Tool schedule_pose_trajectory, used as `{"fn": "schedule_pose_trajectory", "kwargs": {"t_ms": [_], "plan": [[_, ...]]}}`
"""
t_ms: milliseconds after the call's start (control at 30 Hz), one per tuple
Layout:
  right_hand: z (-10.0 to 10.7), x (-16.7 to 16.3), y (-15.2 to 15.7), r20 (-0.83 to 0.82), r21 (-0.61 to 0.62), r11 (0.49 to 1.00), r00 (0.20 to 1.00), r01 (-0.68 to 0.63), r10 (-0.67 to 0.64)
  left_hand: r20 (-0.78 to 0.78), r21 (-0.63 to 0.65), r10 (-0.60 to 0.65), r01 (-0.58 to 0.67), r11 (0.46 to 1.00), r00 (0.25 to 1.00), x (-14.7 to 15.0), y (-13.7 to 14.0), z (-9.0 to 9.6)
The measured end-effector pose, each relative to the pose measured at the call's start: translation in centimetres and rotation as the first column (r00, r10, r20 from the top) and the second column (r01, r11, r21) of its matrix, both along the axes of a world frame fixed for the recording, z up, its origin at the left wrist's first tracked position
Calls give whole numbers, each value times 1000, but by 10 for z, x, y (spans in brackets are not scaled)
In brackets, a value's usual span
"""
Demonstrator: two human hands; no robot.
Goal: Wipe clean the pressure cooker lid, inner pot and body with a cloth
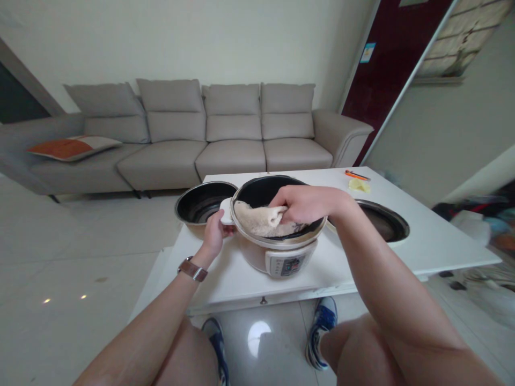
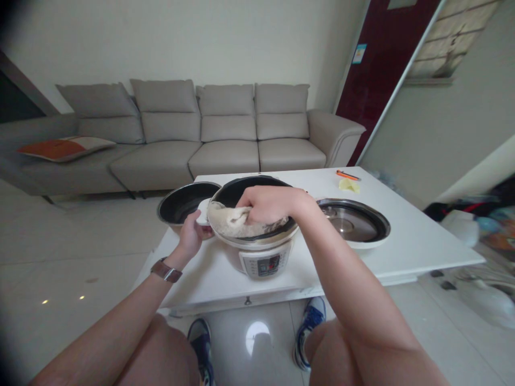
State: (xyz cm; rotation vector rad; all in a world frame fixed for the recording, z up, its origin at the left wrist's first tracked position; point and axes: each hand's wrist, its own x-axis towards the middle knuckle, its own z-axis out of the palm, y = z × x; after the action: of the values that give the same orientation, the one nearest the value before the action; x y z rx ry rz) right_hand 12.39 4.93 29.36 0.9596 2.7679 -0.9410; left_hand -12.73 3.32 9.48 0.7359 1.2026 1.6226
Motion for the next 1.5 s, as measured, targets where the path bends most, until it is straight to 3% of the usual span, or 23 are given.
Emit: {"fn": "schedule_pose_trajectory", "kwargs": {"t_ms": [200, 333, 400, 567, 767, 833, 933, 1033, 1200, 1300, 1400, 1500], "plan": [[5, 15, -3, 139, 43, 995, 985, 94, -99, 1, 19, -3, 3, 1000, 1000, 0, 0, -1], [12, 30, 7, 47, 153, 971, 980, 184, -193, -8, 3, 2, -1, 1000, 1000, -1, 0, -1], [13, 28, 7, -23, 189, 966, 984, 176, -175, -11, 0, -2, 2, 1000, 1000, -1, 0, 0], [4, 1, -10, -30, 106, 994, 999, -9, 12, 8, -2, -1, 1, 1000, 1000, 2, -1, 2], [5, -1, -12, 161, 16, 998, 985, 58, -60, 14, -8, -5, 5, 1000, 1000, 3, -2, 5], [10, 8, -5, 161, 67, 991, 979, 116, -126, 13, -2, -6, 6, 1000, 1000, 2, -2, 4], [16, 20, 5, 82, 235, 948, 968, 214, -238, 1, 12, -14, 14, 1000, 1000, 1, -1, 1], [15, 20, 8, 7, 298, 934, 978, 198, -210, -1, 8, -14, 14, 1000, 1000, 0, 0, -1], [4, -2, -2, -96, 147, 988, 995, 41, -27, 12, -10, -14, 14, 1000, 1000, 1, -1, 1], [-4, -11, -6, -62, 8, 999, 997, -40, 40, 5, -18, -29, 29, 999, 1000, 2, -2, 4], [-6, -7, -5, 13, -90, 996, 1000, -4, 5, -4, -8, -34, 34, 999, 999, 2, -2, 4], [-1, 3, 0, 46, -55, 995, 996, 81, -79, -13, -1, -18, 18, 1000, 1000, 1, -2, 3]]}}
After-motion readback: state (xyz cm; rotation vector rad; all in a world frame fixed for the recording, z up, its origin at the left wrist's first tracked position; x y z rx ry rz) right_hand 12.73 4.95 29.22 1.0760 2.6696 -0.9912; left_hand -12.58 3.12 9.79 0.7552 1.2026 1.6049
